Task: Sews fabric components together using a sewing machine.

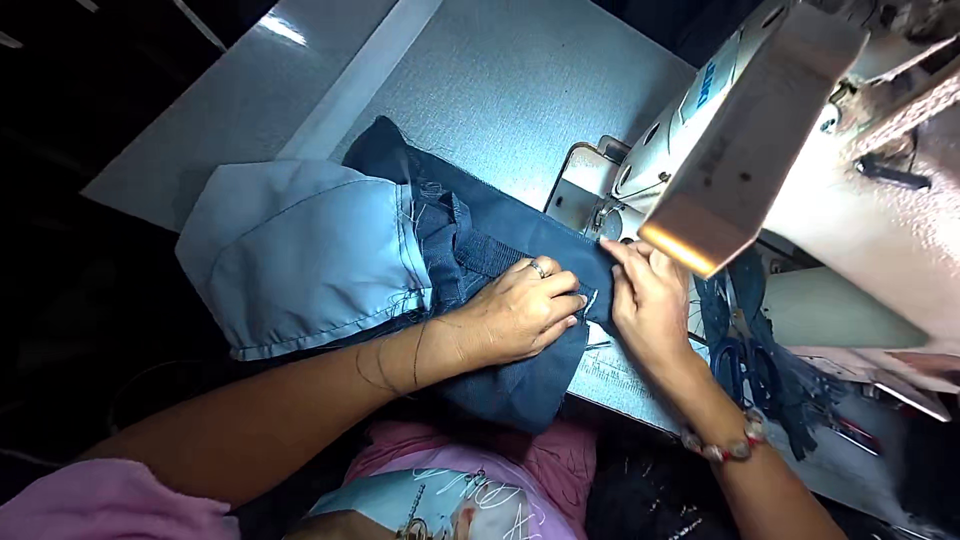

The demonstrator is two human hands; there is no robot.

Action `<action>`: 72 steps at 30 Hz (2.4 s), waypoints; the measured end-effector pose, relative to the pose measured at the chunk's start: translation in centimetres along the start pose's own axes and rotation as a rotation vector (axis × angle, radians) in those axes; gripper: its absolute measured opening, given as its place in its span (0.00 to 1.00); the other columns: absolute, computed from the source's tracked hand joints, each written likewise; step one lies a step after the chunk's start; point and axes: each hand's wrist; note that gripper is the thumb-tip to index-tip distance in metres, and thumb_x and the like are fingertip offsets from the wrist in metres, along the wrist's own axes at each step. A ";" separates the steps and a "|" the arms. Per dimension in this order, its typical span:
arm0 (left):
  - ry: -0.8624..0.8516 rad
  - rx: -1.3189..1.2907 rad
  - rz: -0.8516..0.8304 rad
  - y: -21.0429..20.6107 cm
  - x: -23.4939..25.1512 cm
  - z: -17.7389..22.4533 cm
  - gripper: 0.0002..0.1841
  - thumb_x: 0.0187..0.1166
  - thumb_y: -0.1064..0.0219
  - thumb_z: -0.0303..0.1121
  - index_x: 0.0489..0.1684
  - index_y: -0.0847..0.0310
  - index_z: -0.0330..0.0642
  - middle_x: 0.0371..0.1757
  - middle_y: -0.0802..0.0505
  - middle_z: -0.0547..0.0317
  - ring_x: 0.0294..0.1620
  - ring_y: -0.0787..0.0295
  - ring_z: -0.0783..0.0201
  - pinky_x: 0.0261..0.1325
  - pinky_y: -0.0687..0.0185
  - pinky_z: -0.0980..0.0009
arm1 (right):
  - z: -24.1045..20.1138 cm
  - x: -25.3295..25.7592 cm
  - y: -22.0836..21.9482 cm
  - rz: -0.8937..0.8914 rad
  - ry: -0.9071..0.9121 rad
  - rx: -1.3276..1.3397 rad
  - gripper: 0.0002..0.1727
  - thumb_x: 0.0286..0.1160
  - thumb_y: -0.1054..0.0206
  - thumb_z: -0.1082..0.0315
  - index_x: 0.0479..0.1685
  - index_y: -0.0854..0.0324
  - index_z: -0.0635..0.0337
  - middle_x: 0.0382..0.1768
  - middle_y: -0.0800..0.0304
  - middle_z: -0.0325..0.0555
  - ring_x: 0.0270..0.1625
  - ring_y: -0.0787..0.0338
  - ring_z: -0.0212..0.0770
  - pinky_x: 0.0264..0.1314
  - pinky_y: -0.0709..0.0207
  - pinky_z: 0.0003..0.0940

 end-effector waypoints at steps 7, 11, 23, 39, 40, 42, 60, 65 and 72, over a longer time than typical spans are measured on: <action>-0.001 -0.011 0.029 -0.2 -0.1 0.0 0.17 0.84 0.43 0.36 0.48 0.05 0.42 0.49 0.06 0.54 0.56 0.12 0.53 0.60 0.19 0.60 | 2.6 2.5 -0.6 -0.080 -0.169 -0.032 0.16 0.82 0.41 0.72 0.58 0.10 0.62 0.63 0.12 0.63 0.67 0.15 0.63 0.70 0.29 0.68; 0.000 -0.015 0.033 -0.3 -0.1 0.1 0.19 0.86 0.47 0.37 0.46 0.05 0.42 0.47 0.07 0.54 0.55 0.13 0.53 0.60 0.20 0.59 | 3.6 2.4 0.2 -0.122 -0.312 -0.224 0.24 0.92 0.49 0.58 0.72 0.23 0.68 0.69 0.20 0.71 0.76 0.23 0.69 0.78 0.35 0.67; 0.095 0.088 0.028 0.1 0.1 0.5 0.15 0.79 0.40 0.37 0.47 0.03 0.56 0.82 0.20 0.48 0.91 0.44 0.33 0.90 0.60 0.33 | -1.4 2.1 3.2 -0.400 -0.222 0.095 0.20 0.71 0.22 0.61 0.57 0.17 0.63 0.31 0.18 0.56 0.31 0.20 0.55 0.35 0.30 0.59; 0.056 0.040 0.170 -0.9 3.2 -3.5 0.09 0.77 0.39 0.34 0.45 0.17 0.41 0.39 0.07 0.54 0.58 0.12 0.48 0.82 0.51 0.33 | 0.0 1.3 0.5 -0.075 0.184 -0.072 0.04 0.70 0.28 0.73 0.34 0.07 0.60 0.47 0.02 0.48 0.57 0.09 0.55 0.58 0.25 0.57; 0.053 0.037 0.178 -1.0 3.5 -4.0 0.12 0.76 0.38 0.34 0.50 0.16 0.40 0.40 0.07 0.54 0.55 0.11 0.50 0.81 0.49 0.35 | 0.3 1.3 0.2 -0.047 0.187 -0.072 0.05 0.70 0.29 0.74 0.35 0.06 0.60 0.48 0.02 0.47 0.59 0.09 0.55 0.60 0.26 0.57; 0.040 0.033 0.168 -1.1 4.1 -4.9 0.14 0.76 0.38 0.34 0.51 0.11 0.40 0.42 0.05 0.52 0.53 0.09 0.51 0.78 0.40 0.39 | 0.7 1.5 -0.4 -0.002 0.188 -0.072 0.06 0.70 0.30 0.75 0.37 0.06 0.61 0.50 0.02 0.48 0.59 0.08 0.53 0.62 0.25 0.55; 0.068 0.036 0.111 -1.1 6.2 -6.6 0.12 0.75 0.39 0.34 0.38 0.08 0.41 0.44 0.04 0.51 0.56 0.09 0.52 0.70 0.32 0.47 | 0.9 2.4 -1.5 0.035 0.068 -0.125 0.08 0.77 0.34 0.73 0.42 0.07 0.63 0.53 0.03 0.51 0.67 0.10 0.57 0.70 0.26 0.62; 0.138 0.017 0.052 -0.4 6.2 -5.7 0.12 0.77 0.39 0.29 0.43 0.08 0.37 0.49 0.03 0.47 0.61 0.09 0.48 0.72 0.28 0.46 | 1.3 2.1 -1.6 0.070 0.106 -0.149 0.08 0.77 0.32 0.72 0.43 0.07 0.59 0.58 0.05 0.48 0.71 0.13 0.57 0.70 0.28 0.62; 0.016 0.056 0.192 -4.8 6.5 -9.2 0.10 0.75 0.40 0.29 0.36 0.09 0.46 0.38 0.05 0.58 0.49 0.09 0.53 0.57 0.20 0.49 | 1.8 -3.1 -0.9 -0.044 0.293 -0.042 0.21 0.77 0.40 0.64 0.66 0.10 0.46 0.76 0.19 0.58 0.84 0.29 0.69 0.80 0.41 0.73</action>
Point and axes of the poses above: each hand's wrist, its own x-axis towards the middle knuckle, its own y-axis out of the back of the hand, z = x × y
